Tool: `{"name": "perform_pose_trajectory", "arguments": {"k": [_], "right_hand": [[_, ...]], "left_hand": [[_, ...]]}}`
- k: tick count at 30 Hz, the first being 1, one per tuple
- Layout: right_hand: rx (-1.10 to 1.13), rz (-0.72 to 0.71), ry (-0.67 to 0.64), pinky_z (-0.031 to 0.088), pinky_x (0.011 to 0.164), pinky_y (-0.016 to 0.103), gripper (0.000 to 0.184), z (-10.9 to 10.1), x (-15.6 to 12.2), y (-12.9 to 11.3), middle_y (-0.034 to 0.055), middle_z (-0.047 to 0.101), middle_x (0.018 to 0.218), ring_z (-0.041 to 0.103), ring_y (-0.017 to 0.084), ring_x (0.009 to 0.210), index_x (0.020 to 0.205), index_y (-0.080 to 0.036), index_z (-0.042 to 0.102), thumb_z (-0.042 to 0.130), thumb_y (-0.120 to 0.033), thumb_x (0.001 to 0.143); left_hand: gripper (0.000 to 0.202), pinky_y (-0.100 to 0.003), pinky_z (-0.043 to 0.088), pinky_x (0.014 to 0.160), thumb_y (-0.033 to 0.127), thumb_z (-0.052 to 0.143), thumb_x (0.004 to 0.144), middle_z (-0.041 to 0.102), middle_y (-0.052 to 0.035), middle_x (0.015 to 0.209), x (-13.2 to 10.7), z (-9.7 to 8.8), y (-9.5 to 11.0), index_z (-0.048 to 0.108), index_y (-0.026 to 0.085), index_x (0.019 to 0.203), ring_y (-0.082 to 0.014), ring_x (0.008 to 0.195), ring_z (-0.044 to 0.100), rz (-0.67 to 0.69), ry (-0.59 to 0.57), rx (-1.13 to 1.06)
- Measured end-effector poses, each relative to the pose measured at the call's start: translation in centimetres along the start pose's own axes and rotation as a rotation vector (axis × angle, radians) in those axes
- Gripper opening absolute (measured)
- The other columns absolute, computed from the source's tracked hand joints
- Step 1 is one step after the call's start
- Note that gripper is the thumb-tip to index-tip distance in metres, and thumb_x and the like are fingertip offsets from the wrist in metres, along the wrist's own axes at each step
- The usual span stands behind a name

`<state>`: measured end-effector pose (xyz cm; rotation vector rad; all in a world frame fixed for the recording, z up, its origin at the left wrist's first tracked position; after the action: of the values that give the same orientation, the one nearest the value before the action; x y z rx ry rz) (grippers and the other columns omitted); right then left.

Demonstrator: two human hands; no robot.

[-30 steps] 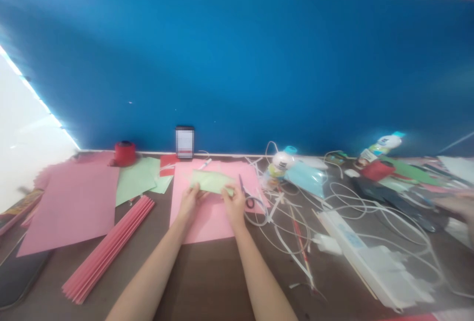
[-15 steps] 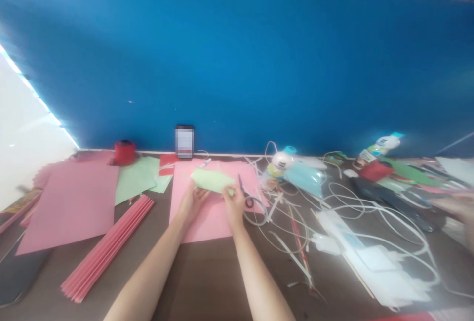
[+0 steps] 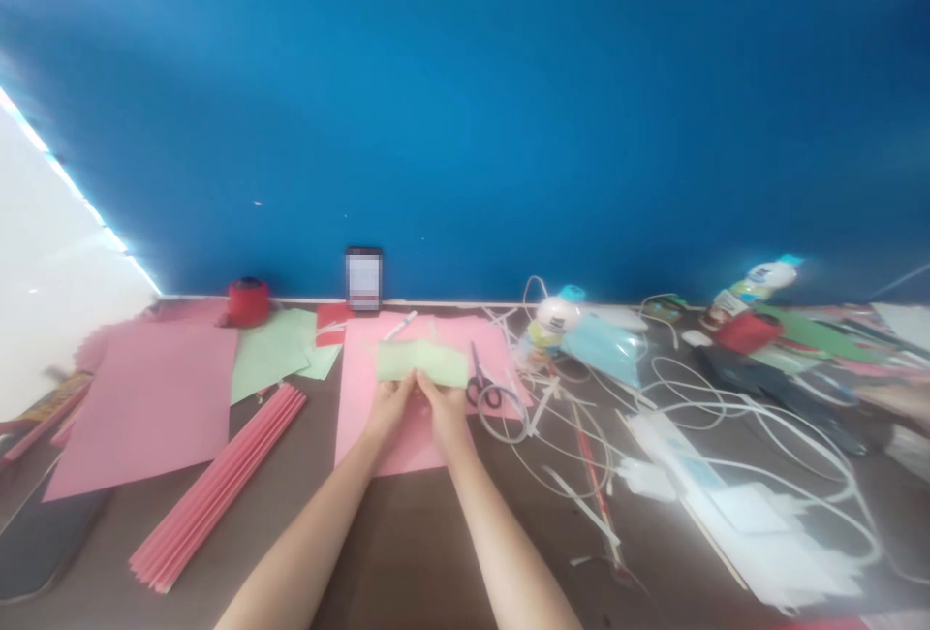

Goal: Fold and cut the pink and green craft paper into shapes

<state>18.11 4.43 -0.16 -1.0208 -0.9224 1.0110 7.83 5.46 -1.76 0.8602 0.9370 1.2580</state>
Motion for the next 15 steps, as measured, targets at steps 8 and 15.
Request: {"name": "perform_pose_trajectory", "arguments": {"k": [8,15], "right_hand": [[0.078,0.070,0.044,0.037,0.044,0.022,0.037,-0.4,0.4,1.5,-0.0053,0.044,0.044,0.042,0.008,0.041,0.049,-0.018,0.044,0.063,-0.043,0.069],[0.076,0.063,0.090,0.036,0.043,0.022,0.044,-0.6,0.4,1.2,-0.0044,0.043,0.043,0.040,0.008,0.039,0.048,-0.019,0.042,0.052,-0.053,0.076]], "left_hand": [[0.039,-0.032,0.046,0.068,0.050,0.059,0.071,0.066,-0.0097,0.068,-0.6,1.4,0.4,0.063,0.011,0.067,-0.0206,0.071,0.062,-0.061,-0.099,-0.141],[0.044,-0.039,0.044,0.085,0.054,0.056,0.073,0.067,-0.0146,0.084,-0.4,2.0,0.1,0.062,0.011,0.081,-0.0261,0.094,0.060,-0.131,-0.106,-0.319]]}}
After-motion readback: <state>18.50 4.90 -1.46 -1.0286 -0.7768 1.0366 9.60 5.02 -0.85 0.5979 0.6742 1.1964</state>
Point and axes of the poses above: each hand's wrist, its own x-axis towards the middle knuckle, its own z-axis out of the palm, y = z × x, the point moved 4 cm from there along x, towards the middle knuckle
